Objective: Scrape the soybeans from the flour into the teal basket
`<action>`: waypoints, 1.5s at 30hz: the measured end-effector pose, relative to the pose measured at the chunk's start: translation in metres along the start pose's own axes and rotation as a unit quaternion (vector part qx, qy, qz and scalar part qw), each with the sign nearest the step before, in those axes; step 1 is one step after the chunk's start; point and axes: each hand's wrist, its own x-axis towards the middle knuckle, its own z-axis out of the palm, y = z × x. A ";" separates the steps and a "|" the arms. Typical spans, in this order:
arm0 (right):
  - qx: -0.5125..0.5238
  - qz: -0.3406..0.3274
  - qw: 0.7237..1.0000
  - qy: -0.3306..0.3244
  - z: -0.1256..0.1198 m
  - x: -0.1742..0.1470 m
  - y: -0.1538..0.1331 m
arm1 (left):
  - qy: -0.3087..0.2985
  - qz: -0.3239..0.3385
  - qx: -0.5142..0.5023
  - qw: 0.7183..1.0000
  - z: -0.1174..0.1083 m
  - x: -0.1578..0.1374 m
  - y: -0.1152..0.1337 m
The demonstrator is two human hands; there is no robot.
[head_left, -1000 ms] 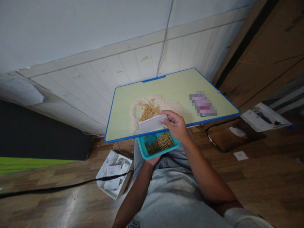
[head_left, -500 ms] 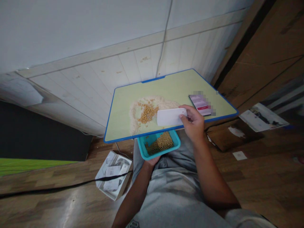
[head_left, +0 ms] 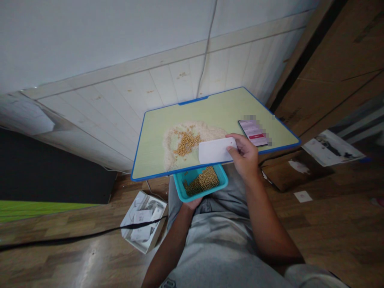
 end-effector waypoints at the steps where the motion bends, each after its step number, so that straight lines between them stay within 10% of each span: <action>1: 0.001 0.000 1.000 0.001 0.000 0.000 0.000 | -0.003 -0.003 -0.009 1.000 0.001 0.000 0.000; 15: 0.002 -0.010 0.999 0.048 0.014 -0.005 0.004 | 0.086 -0.031 -0.072 0.993 0.008 0.000 0.000; 24: 0.034 0.016 0.999 -0.013 0.037 -0.018 -0.008 | 0.029 -0.045 -0.077 0.996 -0.002 0.004 -0.004; 34: 0.029 0.002 0.995 -0.096 0.061 -0.030 -0.014 | -0.046 -0.033 -0.072 0.996 0.040 -0.021 0.010; 45: -0.007 0.002 1.000 -0.025 0.057 -0.027 -0.007 | -0.030 -0.024 -0.077 0.996 0.030 -0.013 0.005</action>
